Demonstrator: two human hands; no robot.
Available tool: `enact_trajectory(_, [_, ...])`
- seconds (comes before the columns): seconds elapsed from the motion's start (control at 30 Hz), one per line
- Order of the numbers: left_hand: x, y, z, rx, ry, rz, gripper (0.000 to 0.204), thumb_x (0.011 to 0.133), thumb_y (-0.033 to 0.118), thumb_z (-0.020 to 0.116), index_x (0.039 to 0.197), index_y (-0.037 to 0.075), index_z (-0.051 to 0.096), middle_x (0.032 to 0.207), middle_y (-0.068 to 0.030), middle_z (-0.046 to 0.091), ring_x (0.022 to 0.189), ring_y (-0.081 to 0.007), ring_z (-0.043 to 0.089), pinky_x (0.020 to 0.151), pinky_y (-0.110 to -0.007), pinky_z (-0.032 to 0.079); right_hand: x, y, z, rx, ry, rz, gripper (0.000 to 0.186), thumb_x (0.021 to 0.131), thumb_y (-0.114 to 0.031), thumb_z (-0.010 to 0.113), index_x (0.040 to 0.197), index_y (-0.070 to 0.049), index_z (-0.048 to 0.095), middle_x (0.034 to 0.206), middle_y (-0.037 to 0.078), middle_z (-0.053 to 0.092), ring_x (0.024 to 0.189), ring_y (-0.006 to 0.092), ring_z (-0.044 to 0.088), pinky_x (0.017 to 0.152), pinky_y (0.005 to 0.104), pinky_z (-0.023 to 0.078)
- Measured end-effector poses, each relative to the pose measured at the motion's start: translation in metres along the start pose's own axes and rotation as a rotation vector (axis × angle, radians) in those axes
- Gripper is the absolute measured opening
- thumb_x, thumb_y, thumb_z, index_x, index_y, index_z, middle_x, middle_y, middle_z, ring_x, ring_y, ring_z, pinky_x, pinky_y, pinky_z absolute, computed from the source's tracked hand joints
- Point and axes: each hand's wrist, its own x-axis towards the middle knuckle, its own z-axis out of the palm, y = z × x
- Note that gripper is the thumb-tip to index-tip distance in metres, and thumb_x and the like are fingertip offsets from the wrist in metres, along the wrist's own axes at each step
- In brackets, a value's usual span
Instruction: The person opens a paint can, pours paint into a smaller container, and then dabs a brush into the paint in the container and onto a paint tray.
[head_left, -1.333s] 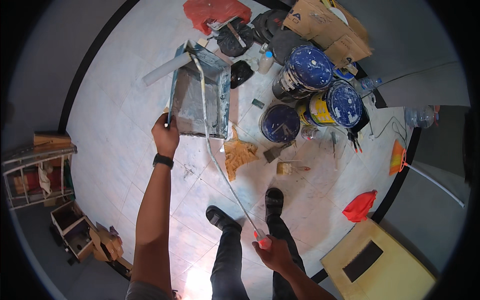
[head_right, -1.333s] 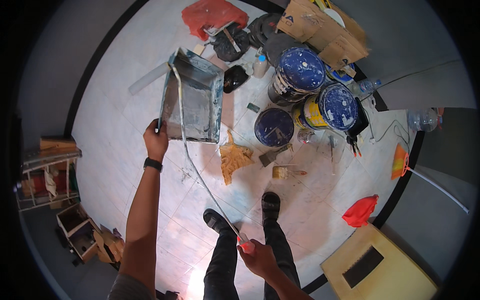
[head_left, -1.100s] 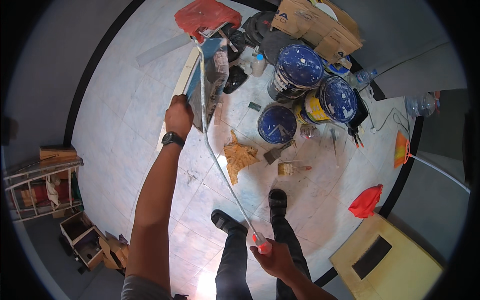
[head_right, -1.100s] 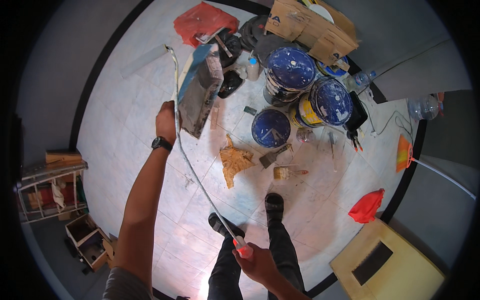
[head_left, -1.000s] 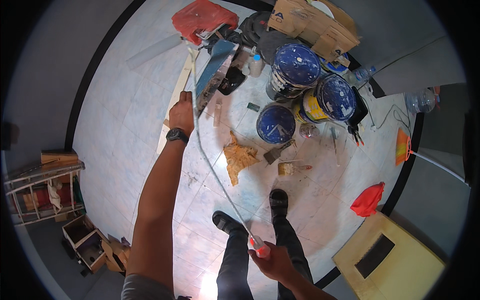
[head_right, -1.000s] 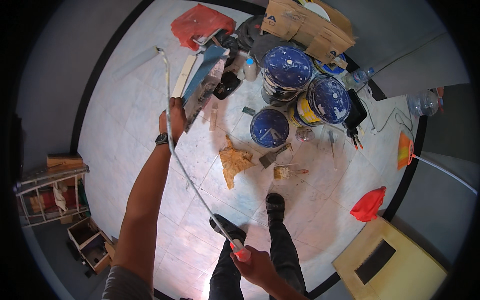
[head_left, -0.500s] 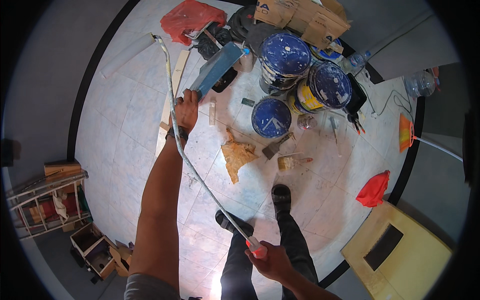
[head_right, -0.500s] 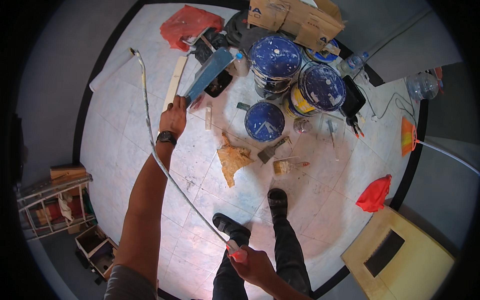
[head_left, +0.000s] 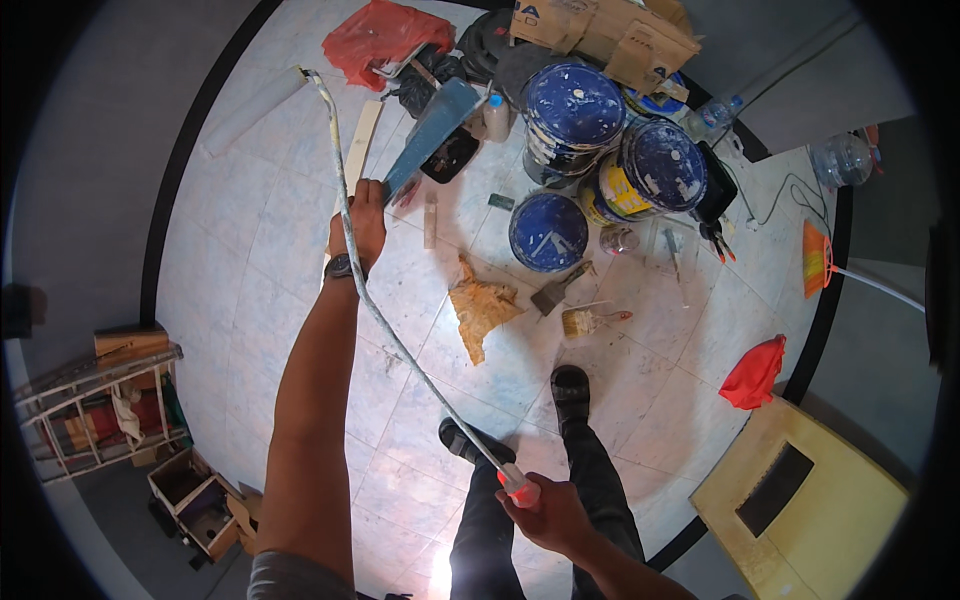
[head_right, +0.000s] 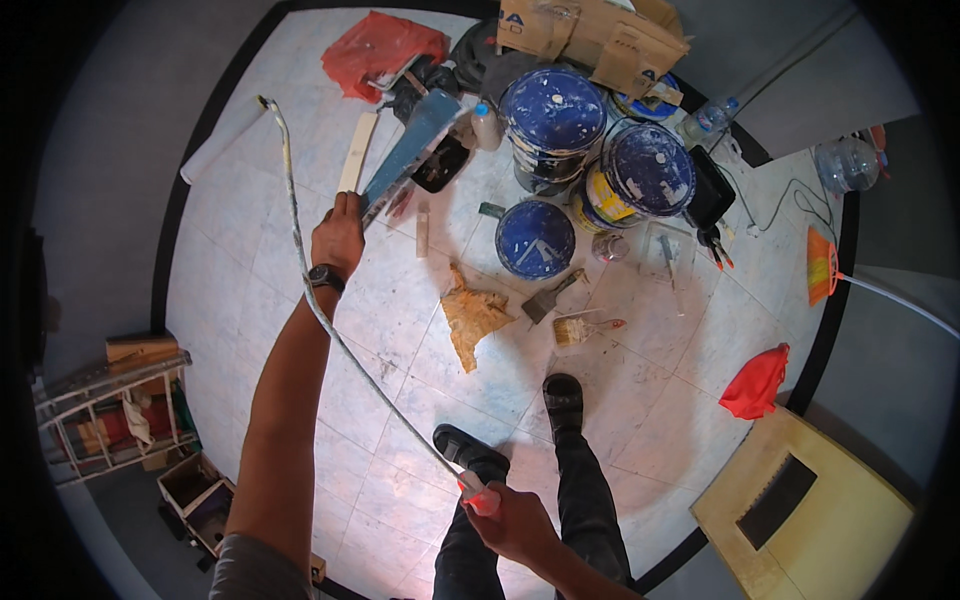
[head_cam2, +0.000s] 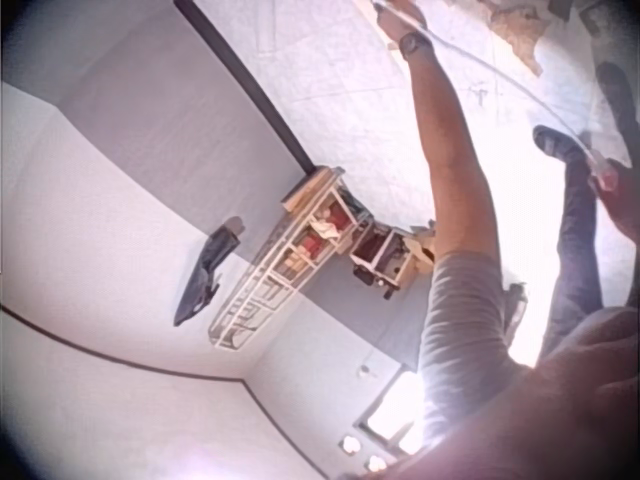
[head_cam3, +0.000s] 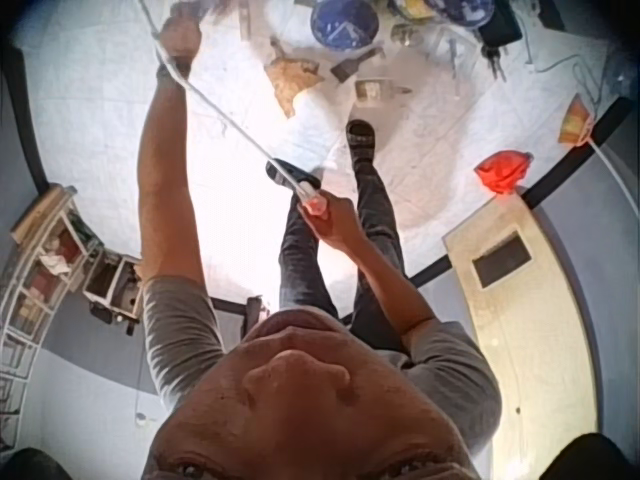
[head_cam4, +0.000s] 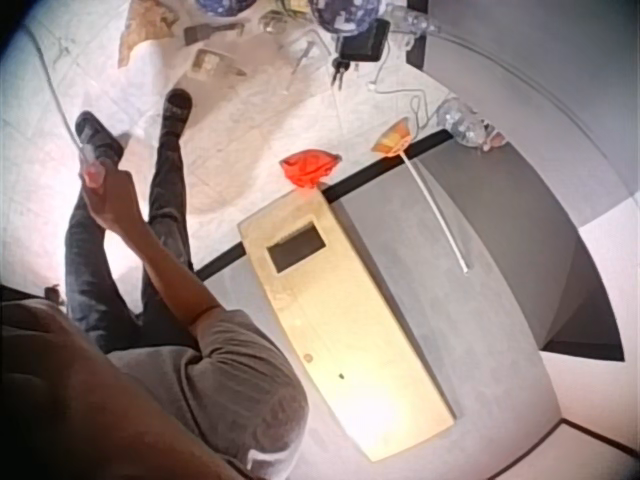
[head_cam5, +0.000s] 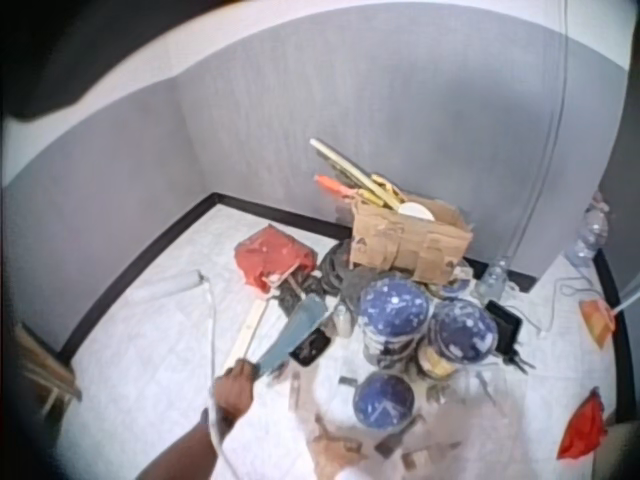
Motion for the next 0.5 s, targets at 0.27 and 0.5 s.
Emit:
enact_trajectory(0.27, [-0.108,-0.006,0.051,-0.526,0.268,-0.528,0.014,0.092,0.009,0.060,0.100,-0.002,0.062,0.096,-0.0258,0.067,0.079,-0.0462,0.064,0.073,-0.048,0.052,0.011,0.036,0.005,0.053,0.019,-0.058,0.029,0.089,-0.032,0.079,0.089,-0.005,0.069,0.073,0.018,0.069,0.071,0.0395,0.070,0.060,0.0406,0.055])
enact_trajectory(0.5, [-0.288,0.044,0.080,-1.431,0.162,-1.462,0.035,0.101,0.038,0.067,0.112,0.004,0.065,0.099,-0.0028,0.069,0.082,-0.0131,0.066,0.065,-0.033,0.060,0.046,0.096,0.036,-0.159,0.037,0.058,0.034,0.091,-0.032,0.076,0.084,-0.001,0.064,0.066,0.018,0.065,0.061,0.0342,0.068,0.056,0.0413,0.050])
